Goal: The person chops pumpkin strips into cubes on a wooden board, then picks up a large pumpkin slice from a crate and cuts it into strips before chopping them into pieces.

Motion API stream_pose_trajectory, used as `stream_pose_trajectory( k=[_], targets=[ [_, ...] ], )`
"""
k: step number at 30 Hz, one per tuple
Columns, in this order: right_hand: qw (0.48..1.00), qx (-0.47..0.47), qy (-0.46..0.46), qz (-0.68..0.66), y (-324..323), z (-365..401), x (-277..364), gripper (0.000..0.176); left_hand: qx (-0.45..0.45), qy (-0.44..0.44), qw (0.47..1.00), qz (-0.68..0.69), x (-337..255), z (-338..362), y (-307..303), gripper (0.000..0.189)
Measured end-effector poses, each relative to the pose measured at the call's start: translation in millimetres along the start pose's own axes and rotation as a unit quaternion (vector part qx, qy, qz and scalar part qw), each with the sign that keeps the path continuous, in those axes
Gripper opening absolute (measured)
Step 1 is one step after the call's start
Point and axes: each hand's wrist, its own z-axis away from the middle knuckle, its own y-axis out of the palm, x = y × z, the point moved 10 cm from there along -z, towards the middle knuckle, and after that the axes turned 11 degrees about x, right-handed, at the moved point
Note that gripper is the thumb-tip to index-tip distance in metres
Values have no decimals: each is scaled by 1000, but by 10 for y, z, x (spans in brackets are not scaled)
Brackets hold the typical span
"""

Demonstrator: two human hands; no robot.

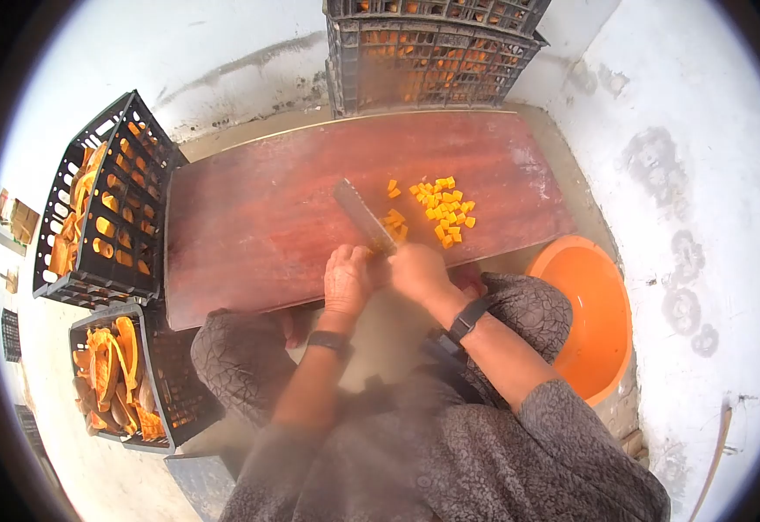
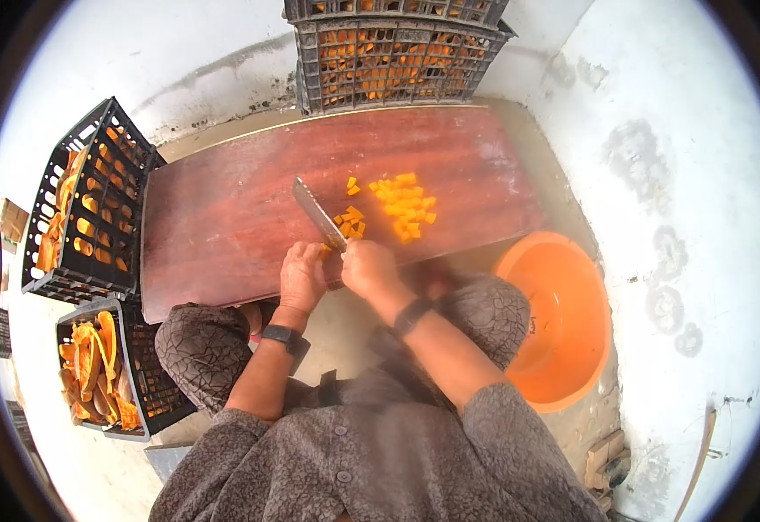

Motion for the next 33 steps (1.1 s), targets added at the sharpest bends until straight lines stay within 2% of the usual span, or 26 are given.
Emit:
stream_pose_trajectory(
  k=[6, 8, 9, 12, 19, 33],
  targets=[
    [1000, 1, -17, 9, -206, 152, 41, 14, -4, -13, 1000, -16, 25, 52, -4, 27],
    [998, 62, 4, 7, -228, 192, 46, 20, -10, -5, 1000, -17, 18, 34, 3, 28],
    [998, 61, 4, 7, -240, 223, 42, 20, -8, -3, 1000, -7, 31, 34, 17, 28],
    [999, 16, -38, 9, -333, 337, 134, 14, -13, -3, 1000, 9, 57, 22, 51, 24],
    [995, 82, -27, 48, -293, 376, 196, 11, -25, 15, 999, 18, 17, -5, 34, 9],
    [979, 186, -3, 84, -39, 169, 267, 9, -23, 14, 1000, -4, 110, -39, 125, 9]
  ],
)
